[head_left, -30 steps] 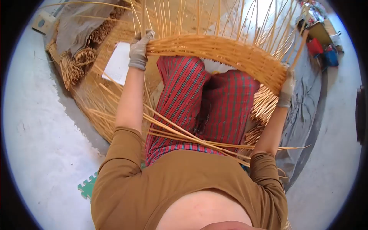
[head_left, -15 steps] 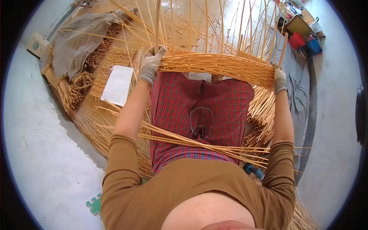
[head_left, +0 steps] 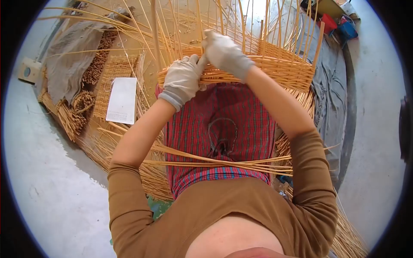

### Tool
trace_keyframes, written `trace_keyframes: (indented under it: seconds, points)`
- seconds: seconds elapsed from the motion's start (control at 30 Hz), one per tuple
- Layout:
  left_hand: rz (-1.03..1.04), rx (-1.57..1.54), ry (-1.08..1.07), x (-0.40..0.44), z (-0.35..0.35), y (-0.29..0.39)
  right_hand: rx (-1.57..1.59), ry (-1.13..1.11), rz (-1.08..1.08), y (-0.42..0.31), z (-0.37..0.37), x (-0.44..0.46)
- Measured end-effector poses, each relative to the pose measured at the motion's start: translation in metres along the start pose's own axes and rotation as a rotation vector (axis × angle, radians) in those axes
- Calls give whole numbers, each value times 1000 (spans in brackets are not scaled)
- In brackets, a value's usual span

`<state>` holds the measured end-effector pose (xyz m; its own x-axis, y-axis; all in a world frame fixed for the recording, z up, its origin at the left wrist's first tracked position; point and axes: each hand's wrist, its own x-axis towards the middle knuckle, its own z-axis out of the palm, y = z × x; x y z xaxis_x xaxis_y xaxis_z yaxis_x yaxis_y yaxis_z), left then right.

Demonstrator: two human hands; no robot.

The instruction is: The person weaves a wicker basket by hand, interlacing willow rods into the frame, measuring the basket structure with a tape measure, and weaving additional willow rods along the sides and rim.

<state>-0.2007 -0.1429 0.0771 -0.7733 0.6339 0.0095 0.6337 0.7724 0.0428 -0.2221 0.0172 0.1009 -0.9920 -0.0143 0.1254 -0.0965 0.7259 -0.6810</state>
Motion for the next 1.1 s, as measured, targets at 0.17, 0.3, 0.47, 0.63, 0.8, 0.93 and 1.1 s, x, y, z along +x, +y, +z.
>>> trace_keyframes:
  seconds: [0.17, 0.3, 0.47, 0.63, 0.8, 0.93, 1.1]
  points:
    - [21, -124, 63, 0, 7, -7, 431, -339, 249, -14, 13, 36]
    - [-3, -190, 97, 2, 14, -10, 768, -285, 288, -2, 36, 36]
    - [3, -186, 134, -2, 14, -13, 907, -127, 399, 6, 57, 50]
    - [-36, -137, 163, -11, 11, -5, 769, -169, 346, -11, 34, 28]
    - [119, 236, 548, -13, 16, 27, 40, 393, -212, 26, -28, 22]
    - [-10, -6, 39, 25, -2, 39, 412, -199, 41, 51, -9, 30]
    - [-4, -143, 89, 20, 7, 37, 747, -211, 333, 41, 6, 30]
